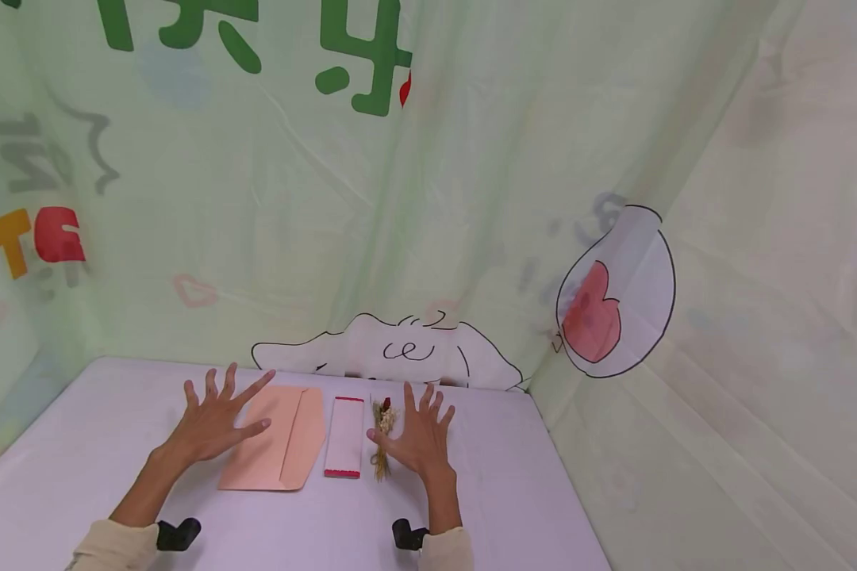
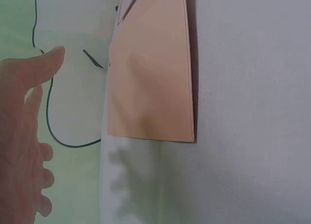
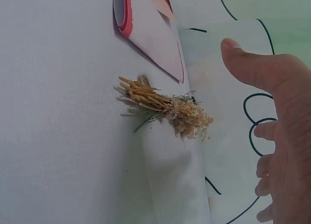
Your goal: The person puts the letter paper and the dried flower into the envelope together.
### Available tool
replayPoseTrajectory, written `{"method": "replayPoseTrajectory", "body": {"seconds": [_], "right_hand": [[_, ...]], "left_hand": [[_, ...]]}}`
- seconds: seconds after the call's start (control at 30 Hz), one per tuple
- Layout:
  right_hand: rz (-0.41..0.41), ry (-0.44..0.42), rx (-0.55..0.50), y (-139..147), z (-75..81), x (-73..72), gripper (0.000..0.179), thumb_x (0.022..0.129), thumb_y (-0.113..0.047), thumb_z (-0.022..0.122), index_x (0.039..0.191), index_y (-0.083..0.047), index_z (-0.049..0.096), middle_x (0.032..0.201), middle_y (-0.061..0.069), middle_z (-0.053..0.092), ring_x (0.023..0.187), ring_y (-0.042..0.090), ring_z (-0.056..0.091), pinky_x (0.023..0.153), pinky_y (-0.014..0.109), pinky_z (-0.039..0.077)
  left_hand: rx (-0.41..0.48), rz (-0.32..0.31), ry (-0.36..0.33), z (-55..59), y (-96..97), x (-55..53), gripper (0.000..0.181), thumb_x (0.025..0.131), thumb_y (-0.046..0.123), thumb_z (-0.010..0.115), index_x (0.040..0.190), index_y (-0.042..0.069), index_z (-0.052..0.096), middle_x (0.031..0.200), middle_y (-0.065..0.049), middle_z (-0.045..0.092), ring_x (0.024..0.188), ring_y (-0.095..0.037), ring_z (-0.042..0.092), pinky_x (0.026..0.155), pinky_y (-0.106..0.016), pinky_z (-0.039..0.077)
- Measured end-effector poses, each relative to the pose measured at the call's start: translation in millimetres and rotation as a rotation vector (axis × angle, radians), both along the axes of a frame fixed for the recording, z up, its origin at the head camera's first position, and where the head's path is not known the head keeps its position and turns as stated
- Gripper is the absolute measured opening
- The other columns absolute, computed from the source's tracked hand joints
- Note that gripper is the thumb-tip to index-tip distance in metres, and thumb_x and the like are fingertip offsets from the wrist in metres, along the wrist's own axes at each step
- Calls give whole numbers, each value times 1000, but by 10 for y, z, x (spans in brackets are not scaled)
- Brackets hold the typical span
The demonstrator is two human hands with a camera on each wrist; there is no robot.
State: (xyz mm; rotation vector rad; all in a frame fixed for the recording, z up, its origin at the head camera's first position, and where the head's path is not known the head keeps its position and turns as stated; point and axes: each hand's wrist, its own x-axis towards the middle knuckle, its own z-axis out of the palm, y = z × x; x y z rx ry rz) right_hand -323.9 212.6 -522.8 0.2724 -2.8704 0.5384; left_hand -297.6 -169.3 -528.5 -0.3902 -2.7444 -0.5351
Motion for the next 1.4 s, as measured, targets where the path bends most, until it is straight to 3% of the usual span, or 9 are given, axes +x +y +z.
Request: {"method": "replayPoseTrajectory", "body": {"seconds": [0.4,0.53,0.6,0.7,0.8,1.0,1.13,1.3,1.4], "right_hand": [[2,6,3,-25,-60,-10,115,82,-75,73,171,-13,35,175,38,24,161,64,23,124,86,12],[16,51,-12,-57,-63,-3,106,85,-69,75,167,-11,43,170,38,34,157,62,35,122,86,20],[26,113,-24,-87,-60,2,92,89,-60,78,161,-9,52,163,36,48,147,57,51,119,82,31],[23,227,-30,-159,-44,-6,64,94,-44,80,146,-8,69,135,27,74,111,44,75,103,67,50],[-14,291,-61,-258,-19,-19,43,97,-33,82,131,-8,79,98,19,83,80,37,75,78,52,55],[-121,283,-175,-517,-3,-51,19,97,-25,83,102,-7,86,82,8,82,68,26,74,57,39,51],[-150,259,-241,-706,-30,-43,16,93,-18,86,87,-3,84,70,6,75,60,17,62,56,36,47],[-195,191,-260,-902,-139,-7,24,89,-13,89,99,7,81,91,18,81,81,34,77,74,50,61],[-228,165,-268,-987,-213,4,23,88,-10,89,97,8,78,85,19,78,80,37,77,74,52,61]], "left_hand": [[-8,-7,-6,-64,55,-4,81,96,59,70,167,29,44,167,-45,31,148,-79,27,111,-97,13],[-1,-10,-19,-86,90,-7,80,97,59,69,166,29,44,167,-45,32,148,-80,27,113,-96,12],[-3,-15,-17,-100,113,-8,79,97,59,69,166,30,45,167,-45,33,148,-79,28,113,-95,13],[-10,-20,6,-120,155,-8,78,96,58,71,165,29,47,164,-44,37,145,-78,34,113,-94,17],[-5,-35,27,-133,212,6,76,95,54,74,162,27,51,161,-44,41,143,-77,39,112,-94,22],[-2,-69,56,-197,327,30,73,94,47,79,159,24,56,154,-44,48,132,-69,53,107,-87,38],[13,-88,-2,-239,391,28,71,95,41,81,160,24,56,156,-44,48,132,-67,55,107,-83,42],[51,-84,-118,-274,436,53,70,97,40,77,161,23,54,161,-44,42,141,-70,47,115,-83,36],[78,-85,-165,-305,447,70,69,97,41,76,161,22,54,163,-45,39,145,-70,43,118,-82,33]]}}
